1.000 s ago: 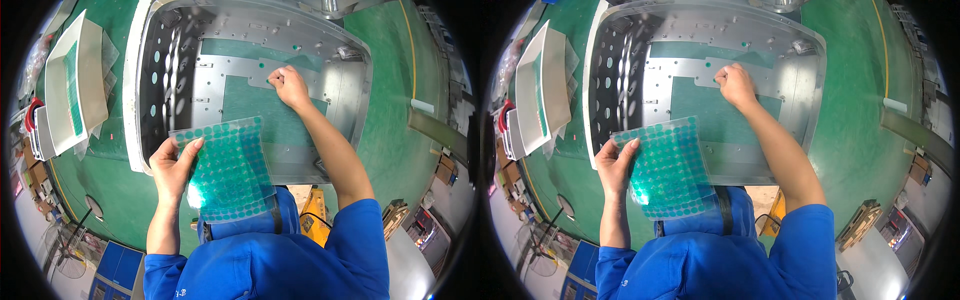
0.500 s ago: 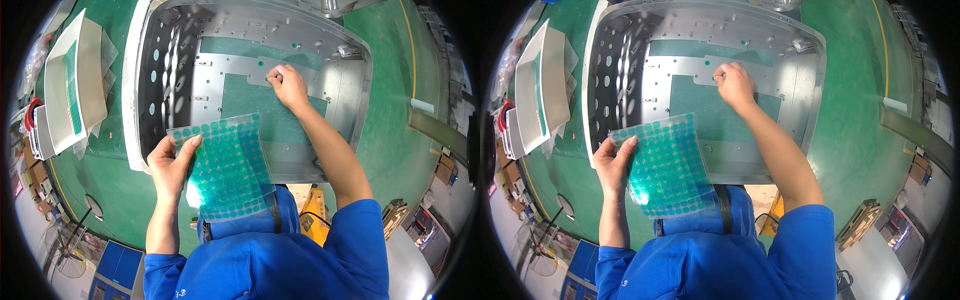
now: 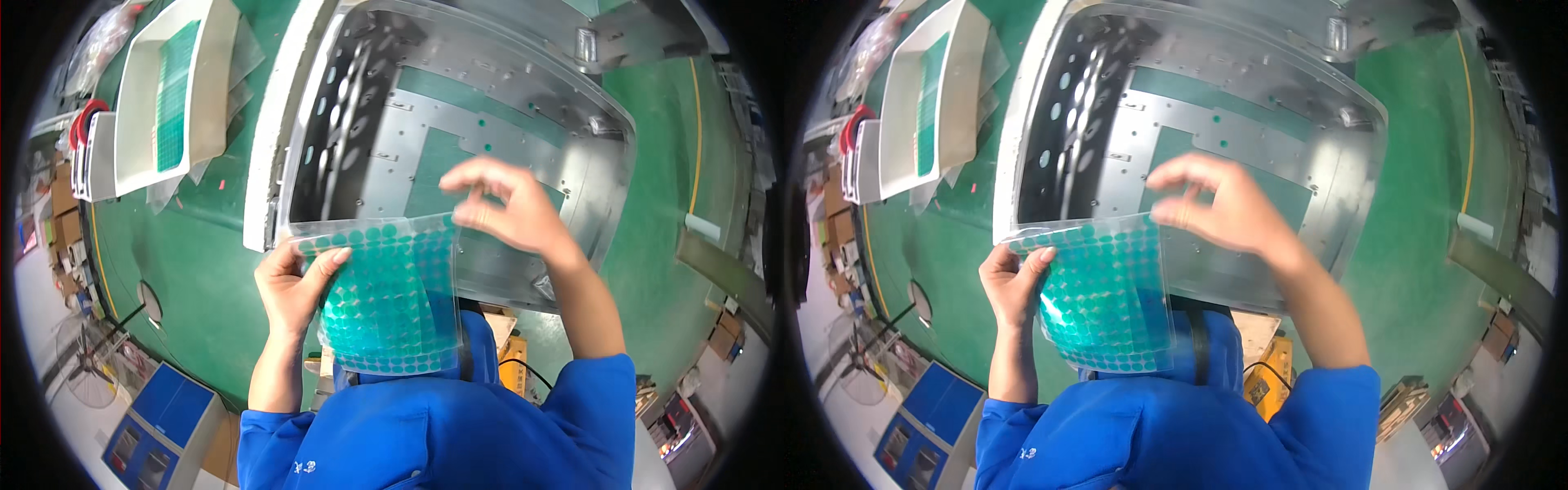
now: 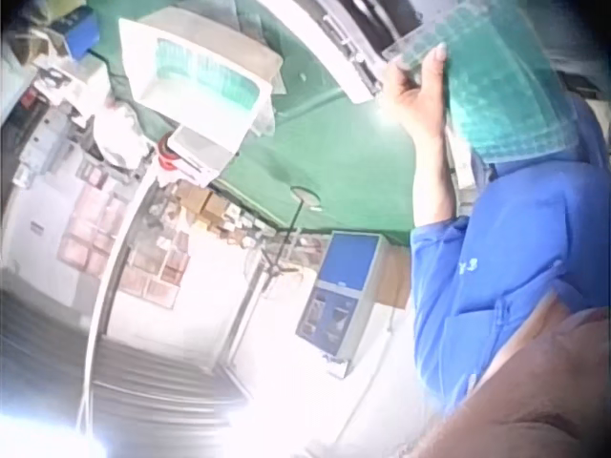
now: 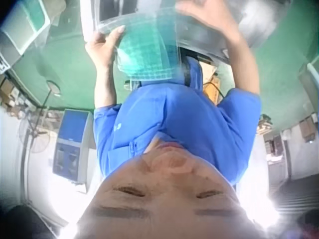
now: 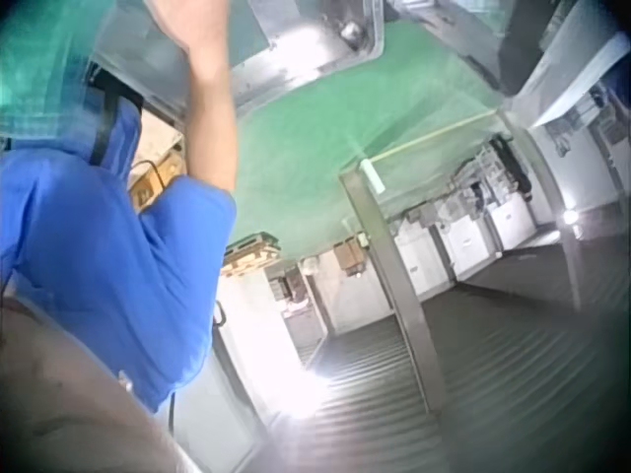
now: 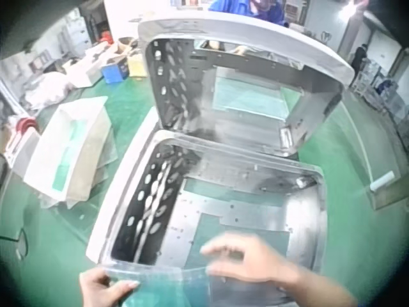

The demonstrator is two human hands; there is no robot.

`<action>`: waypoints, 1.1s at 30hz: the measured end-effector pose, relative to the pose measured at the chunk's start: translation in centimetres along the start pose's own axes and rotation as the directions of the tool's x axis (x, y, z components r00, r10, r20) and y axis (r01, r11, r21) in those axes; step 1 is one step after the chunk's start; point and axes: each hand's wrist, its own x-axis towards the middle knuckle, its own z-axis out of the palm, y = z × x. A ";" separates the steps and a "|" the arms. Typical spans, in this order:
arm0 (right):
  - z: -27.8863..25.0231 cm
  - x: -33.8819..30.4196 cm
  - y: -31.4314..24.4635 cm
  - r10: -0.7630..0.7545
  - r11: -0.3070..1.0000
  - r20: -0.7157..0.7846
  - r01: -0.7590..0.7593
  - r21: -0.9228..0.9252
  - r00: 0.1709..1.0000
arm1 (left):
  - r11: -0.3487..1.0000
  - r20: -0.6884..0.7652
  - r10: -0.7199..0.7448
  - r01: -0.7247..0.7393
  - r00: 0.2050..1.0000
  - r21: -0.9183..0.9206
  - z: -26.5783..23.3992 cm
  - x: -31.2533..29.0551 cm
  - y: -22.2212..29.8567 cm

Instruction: Manually applying small green adhesive dots or stickers to the interior of metal enclosures.

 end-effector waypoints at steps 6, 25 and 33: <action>3.7 -1.0 -1.6 0.025 0.996 0.005 -0.025 0.090 1.000 | 0.998 -0.041 0.012 -0.015 0.999 -0.058 -2.2 -2.1 -0.8; 7.7 0.4 1.0 -0.542 0.785 -0.017 0.500 -0.366 0.840 | 0.952 -0.065 -0.237 0.219 0.969 -0.214 -3.8 -2.6 -2.6; 7.4 0.3 1.1 -0.213 0.975 -0.031 0.210 -0.076 0.977 | 0.977 -0.097 -0.187 0.174 0.978 -0.126 -3.9 -2.3 -2.9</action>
